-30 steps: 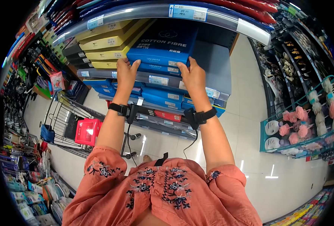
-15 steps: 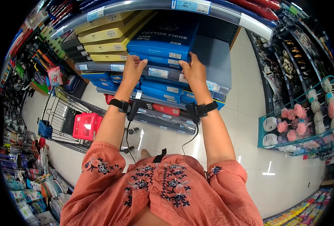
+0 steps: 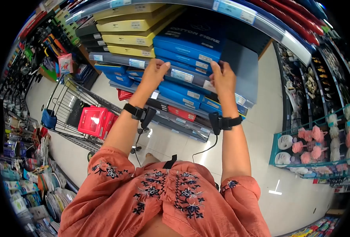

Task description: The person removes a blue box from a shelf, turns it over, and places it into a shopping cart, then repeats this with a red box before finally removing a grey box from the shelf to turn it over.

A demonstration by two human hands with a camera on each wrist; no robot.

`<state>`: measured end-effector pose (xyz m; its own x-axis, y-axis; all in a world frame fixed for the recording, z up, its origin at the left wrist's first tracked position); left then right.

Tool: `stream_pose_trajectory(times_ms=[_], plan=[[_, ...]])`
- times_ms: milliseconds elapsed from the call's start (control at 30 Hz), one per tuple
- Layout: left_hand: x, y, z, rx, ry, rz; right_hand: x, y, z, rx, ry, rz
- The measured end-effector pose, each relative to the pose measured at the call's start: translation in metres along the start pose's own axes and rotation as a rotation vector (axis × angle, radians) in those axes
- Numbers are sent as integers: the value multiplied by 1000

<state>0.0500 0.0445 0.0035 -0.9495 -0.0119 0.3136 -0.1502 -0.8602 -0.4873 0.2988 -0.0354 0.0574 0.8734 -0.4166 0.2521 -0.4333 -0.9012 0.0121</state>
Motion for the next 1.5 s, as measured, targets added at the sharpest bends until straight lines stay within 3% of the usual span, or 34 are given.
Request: stream_pose_trajectory(times_ms=[167, 267, 367, 467, 600, 767, 867, 1100, 1300, 1400, 1500], plan=[[19, 30, -32, 34, 63, 71, -3, -10, 8, -22, -2, 11], [53, 56, -58, 131, 75, 101, -4, 2, 10, 34, 5, 35], [96, 73, -78, 349, 120, 145, -7, 29, 6, 84, -43, 166], [131, 79, -102, 373, 123, 213, -39, 49, 2, 93, -56, 20], [154, 46, -85, 101, 56, 290, -100, 54, -7, 36, -83, -243], [154, -32, -86, -208, -160, 230, -161, 49, -19, 151, -116, -277], [153, -62, -101, -236, -363, 196, -177, 47, -27, 169, -98, -271], [166, -77, -113, -224, -226, 88, -198, 31, -40, 135, -117, -253], [181, -73, -106, -65, -3, 44, -217, 5, -45, 61, -89, -247], [202, -72, -121, -29, 1, 358, -218, -1, -50, -6, -30, -165], [216, -87, -133, -95, -127, 343, -223, -5, -51, 19, 0, -94]])
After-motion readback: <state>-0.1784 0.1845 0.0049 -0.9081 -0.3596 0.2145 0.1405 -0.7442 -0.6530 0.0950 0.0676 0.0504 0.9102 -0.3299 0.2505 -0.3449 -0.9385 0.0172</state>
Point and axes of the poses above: each hand's wrist, its own y-axis away from the middle knuckle, its own x-axis out of the back of the hand, z = x × y, the point moved 2 cm from there along -y, towards the middle knuckle, and after that the axes turned 12 degrees about -x, right-handed, at the moved point
